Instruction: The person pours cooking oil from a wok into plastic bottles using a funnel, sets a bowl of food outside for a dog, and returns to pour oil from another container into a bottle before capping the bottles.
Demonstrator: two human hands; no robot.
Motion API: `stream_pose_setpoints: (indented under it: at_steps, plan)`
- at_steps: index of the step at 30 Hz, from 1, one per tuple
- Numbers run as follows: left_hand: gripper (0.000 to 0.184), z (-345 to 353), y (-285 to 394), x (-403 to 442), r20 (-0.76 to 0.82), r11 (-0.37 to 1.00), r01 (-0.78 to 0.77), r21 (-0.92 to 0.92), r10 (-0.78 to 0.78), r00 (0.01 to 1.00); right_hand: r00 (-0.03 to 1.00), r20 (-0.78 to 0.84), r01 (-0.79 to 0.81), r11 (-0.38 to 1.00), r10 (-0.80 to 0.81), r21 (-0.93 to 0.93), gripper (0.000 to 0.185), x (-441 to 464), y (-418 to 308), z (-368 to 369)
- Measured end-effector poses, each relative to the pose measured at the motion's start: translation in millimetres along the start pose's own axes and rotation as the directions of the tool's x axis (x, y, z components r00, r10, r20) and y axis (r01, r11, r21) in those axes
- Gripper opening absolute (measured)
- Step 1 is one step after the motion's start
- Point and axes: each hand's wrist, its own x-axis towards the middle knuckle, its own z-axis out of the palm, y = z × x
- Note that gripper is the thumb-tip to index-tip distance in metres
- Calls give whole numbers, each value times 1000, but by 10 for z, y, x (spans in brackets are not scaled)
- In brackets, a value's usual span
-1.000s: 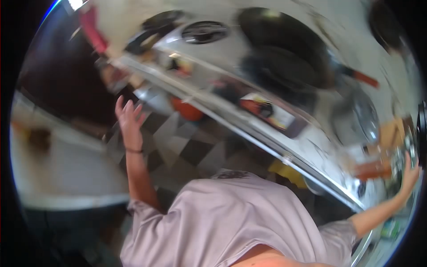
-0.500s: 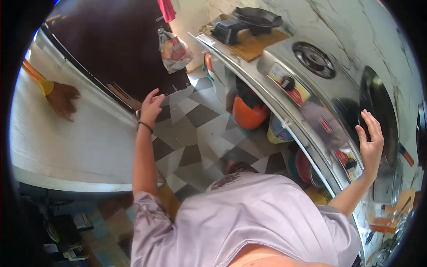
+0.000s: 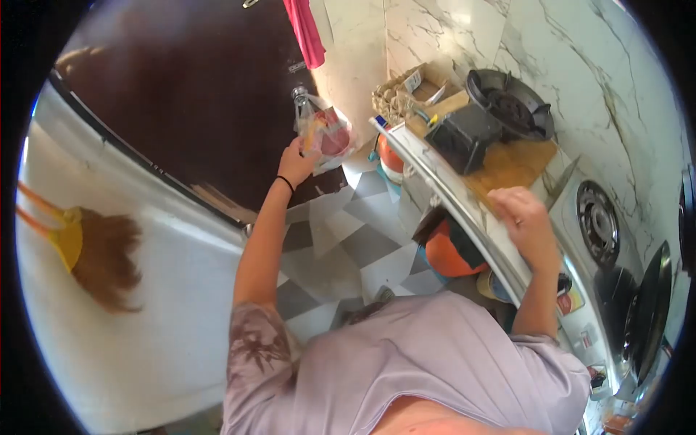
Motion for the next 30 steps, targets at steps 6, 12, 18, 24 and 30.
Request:
stream_pose_setpoints:
  at_steps: [6,12,18,24,30]
  plan:
    - [70,246,-429,1560,-155,935,55,351,-1,988,986,128,110,994,-110,12,13,477,18,586]
    - [81,165,-703,3078,-334,946,79,314,32,942,937,-16,-344,912,349,-223,11,641,93,922]
    - [91,373,-885,3652,-454,915,69,397,131,881,811,-187,-583,794,555,-172,12,1124,-97,1241]
    - [86,167,-1011,4169,-393,955,122,271,-6,919,799,-216,-592,797,561,-120,14,1591,-187,1488]
    - [81,52,-1336,4720,-403,916,239,323,-95,910,731,-266,-677,714,628,-178,15,1507,-253,1552]
